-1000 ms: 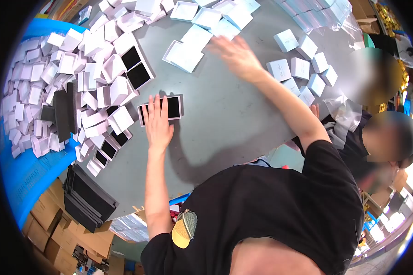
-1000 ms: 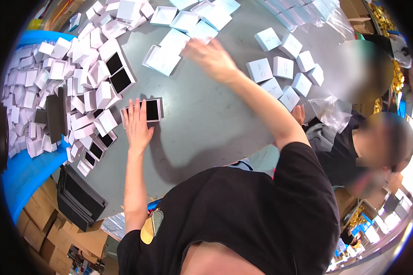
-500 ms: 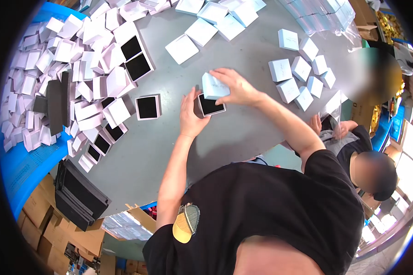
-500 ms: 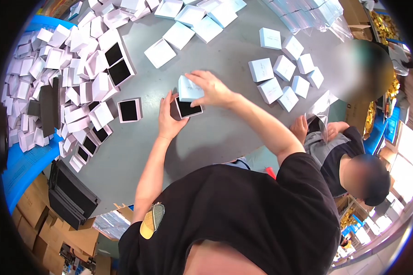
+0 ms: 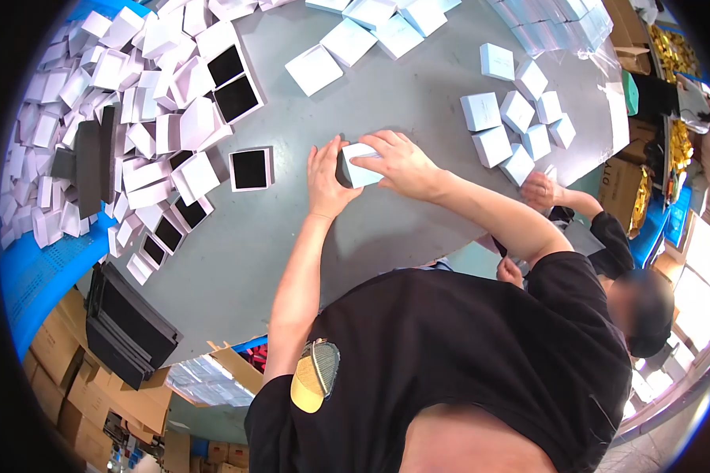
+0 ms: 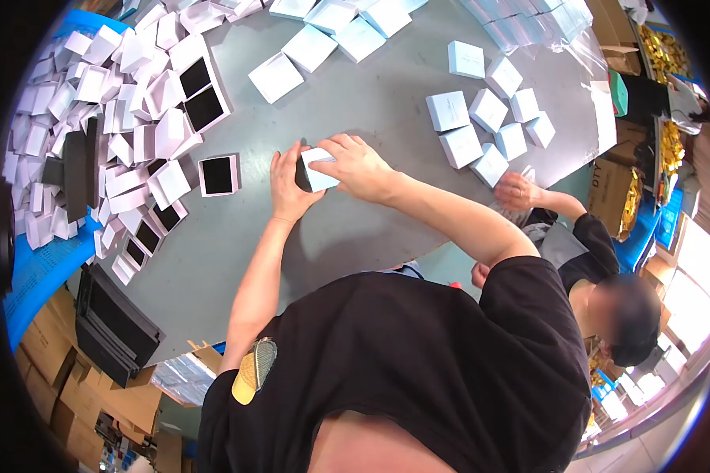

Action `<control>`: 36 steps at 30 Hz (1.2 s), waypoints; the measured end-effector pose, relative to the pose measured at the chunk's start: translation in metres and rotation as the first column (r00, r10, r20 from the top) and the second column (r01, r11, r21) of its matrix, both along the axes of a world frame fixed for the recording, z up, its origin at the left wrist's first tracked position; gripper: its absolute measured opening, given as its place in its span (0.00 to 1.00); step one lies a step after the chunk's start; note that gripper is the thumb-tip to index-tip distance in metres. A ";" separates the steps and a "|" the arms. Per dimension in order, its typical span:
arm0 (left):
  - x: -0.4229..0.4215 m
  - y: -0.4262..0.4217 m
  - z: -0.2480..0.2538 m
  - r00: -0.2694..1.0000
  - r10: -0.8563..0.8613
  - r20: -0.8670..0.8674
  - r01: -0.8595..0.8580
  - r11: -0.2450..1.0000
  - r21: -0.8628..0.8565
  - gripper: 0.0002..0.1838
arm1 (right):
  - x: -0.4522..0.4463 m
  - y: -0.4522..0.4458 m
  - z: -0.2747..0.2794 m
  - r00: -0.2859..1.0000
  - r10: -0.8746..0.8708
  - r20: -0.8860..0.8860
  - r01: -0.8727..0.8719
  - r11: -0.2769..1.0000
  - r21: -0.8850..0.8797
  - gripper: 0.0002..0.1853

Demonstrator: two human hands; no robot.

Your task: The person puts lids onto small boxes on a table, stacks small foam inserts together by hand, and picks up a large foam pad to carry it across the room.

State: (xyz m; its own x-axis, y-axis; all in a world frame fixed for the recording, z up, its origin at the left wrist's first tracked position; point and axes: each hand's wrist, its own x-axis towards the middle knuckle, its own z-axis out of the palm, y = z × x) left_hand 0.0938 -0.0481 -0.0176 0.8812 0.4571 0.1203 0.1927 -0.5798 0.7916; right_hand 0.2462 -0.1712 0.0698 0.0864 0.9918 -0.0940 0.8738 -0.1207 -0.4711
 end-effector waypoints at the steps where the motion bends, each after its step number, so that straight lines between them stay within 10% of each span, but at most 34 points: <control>1: 0.001 0.000 -0.001 1.000 -0.004 -0.006 0.004 1.000 0.004 0.54 | 0.000 0.002 0.002 0.999 0.015 0.040 -0.014 1.000 -0.023 0.35; 10: -0.030 0.038 0.054 0.996 -0.090 -0.016 0.090 0.996 0.029 0.49 | 0.005 -0.015 -0.029 0.980 -0.063 -0.189 0.081 0.992 0.091 0.32; 17: -0.082 0.122 0.076 0.914 0.092 -0.395 0.140 0.844 0.518 0.42 | 0.057 -0.012 0.013 0.885 -0.338 0.319 0.380 0.921 -0.079 0.28; 20: -0.075 0.135 0.057 0.911 0.042 -0.409 0.203 0.820 0.535 0.40 | 0.071 0.057 0.000 0.987 -0.146 0.075 0.133 0.980 0.151 0.17; 22: -0.069 0.137 0.055 0.923 0.002 -0.384 0.214 0.827 0.519 0.38 | 0.063 0.105 -0.040 0.927 -0.089 0.363 -0.014 0.963 0.270 0.15; 25: -0.063 0.109 0.062 0.958 -0.021 -0.286 0.113 0.944 0.310 0.40 | 0.055 0.135 -0.041 0.914 0.181 0.363 -0.125 0.977 -0.171 0.14; 29: -0.068 0.078 0.046 0.982 0.067 -0.178 -0.070 0.997 -0.010 0.43 | 0.031 0.107 -0.012 0.960 -0.025 -0.277 0.028 1.000 0.007 0.13; 33: -0.045 0.053 0.023 0.993 0.115 -0.037 -0.117 0.993 -0.034 0.51 | 0.037 0.103 -0.023 0.340 -0.507 -0.792 0.122 0.859 -0.497 0.15; 36: -0.030 0.043 0.005 0.989 0.145 -0.011 -0.145 0.988 -0.050 0.57 | 0.020 0.109 -0.065 0.705 -0.433 -0.562 0.399 0.897 -0.190 0.13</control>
State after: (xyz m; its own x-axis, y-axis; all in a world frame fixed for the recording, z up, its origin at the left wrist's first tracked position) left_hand 0.0633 -0.0049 -0.0129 0.8062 0.5852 0.0870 0.2779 -0.5044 0.8175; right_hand 0.2665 -0.0623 0.0047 0.4013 0.8609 -0.3129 0.2921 -0.4440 -0.8471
